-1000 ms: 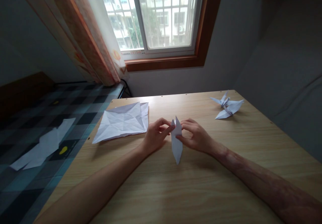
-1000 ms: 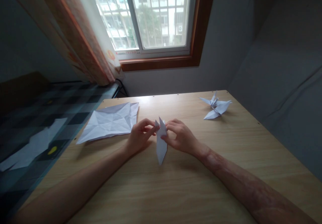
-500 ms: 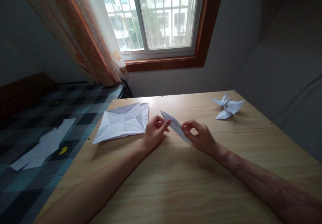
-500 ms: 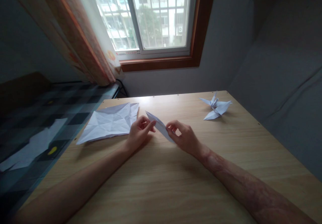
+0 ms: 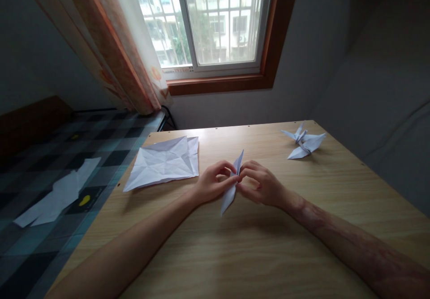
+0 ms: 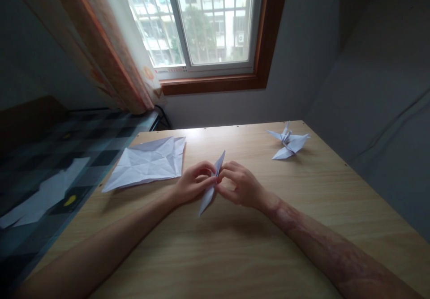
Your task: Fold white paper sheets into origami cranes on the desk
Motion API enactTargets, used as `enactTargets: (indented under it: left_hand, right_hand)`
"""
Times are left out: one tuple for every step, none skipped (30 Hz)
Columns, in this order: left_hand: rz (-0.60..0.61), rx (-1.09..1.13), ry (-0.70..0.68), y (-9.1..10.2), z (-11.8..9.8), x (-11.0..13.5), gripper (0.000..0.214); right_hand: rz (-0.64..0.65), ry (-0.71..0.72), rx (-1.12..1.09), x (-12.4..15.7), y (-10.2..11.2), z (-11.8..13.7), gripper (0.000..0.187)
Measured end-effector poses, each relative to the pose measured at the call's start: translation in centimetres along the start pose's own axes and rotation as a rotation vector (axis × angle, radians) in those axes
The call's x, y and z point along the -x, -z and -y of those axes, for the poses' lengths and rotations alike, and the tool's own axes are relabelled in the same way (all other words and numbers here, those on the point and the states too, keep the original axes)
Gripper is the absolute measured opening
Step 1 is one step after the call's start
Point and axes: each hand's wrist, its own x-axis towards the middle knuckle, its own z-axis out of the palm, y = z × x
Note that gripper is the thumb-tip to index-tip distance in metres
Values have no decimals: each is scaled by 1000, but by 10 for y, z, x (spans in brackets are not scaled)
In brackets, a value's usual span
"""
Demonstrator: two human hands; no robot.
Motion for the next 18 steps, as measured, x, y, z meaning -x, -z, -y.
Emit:
enactTargets:
  left_hand:
    - [-4,6,3,0,1,0,38]
    - [-8,15,8,0,2,-1,39]
    - [-11,21,12,0,3,-1,39]
    - [-11,23,15,0,5,-2,39]
    - [-11,22,17,1,6,-2,39]
    - [-12,21,21,1,6,-2,39]
    - [-14,23,29,1,7,-2,40]
    - [-12,30,38,2,7,-2,40]
    - [-7,45,47,2,8,-2,41]
    - [5,67,59,2,8,-3,42]
    - [16,95,71,3,9,-3,43]
    - [20,125,83,3,9,-4,45]
    - [10,153,92,3,10,-5,46]
    - [-15,175,98,4,11,-6,47]
    - [-50,187,100,4,13,-7,49]
    - [-90,191,98,5,14,-8,50]
    - [-126,190,94,6,15,-9,51]
    - [-151,189,89,6,15,-10,52]
  right_hand:
    - [-4,-9,-8,0,-1,0,7]
    - [-10,-22,-17,1,-1,-1,7]
    - [-17,-41,-26,1,-2,-1,8]
    - [-23,-62,-36,2,-2,-2,9]
    - [-26,-80,-47,2,-2,-2,10]
    - [-25,-97,-55,3,-2,-2,10]
    - [-21,-112,-62,4,-2,-2,9]
    - [-16,-128,-68,4,-2,-2,8]
    - [-9,-151,-76,4,-1,-3,8]
    - [-3,-181,-87,5,-1,-3,9]
    - [9,-217,-107,4,0,-4,13]
    - [24,-253,-137,4,1,-4,17]
    - [43,-286,-178,3,1,-5,20]
    - [64,-313,-224,3,2,-5,22]
    - [83,-333,-271,2,3,-6,23]
    - [98,-346,-312,1,3,-6,23]
    - [108,-356,-343,1,3,-6,22]
    - [111,-364,-365,1,3,-6,22]
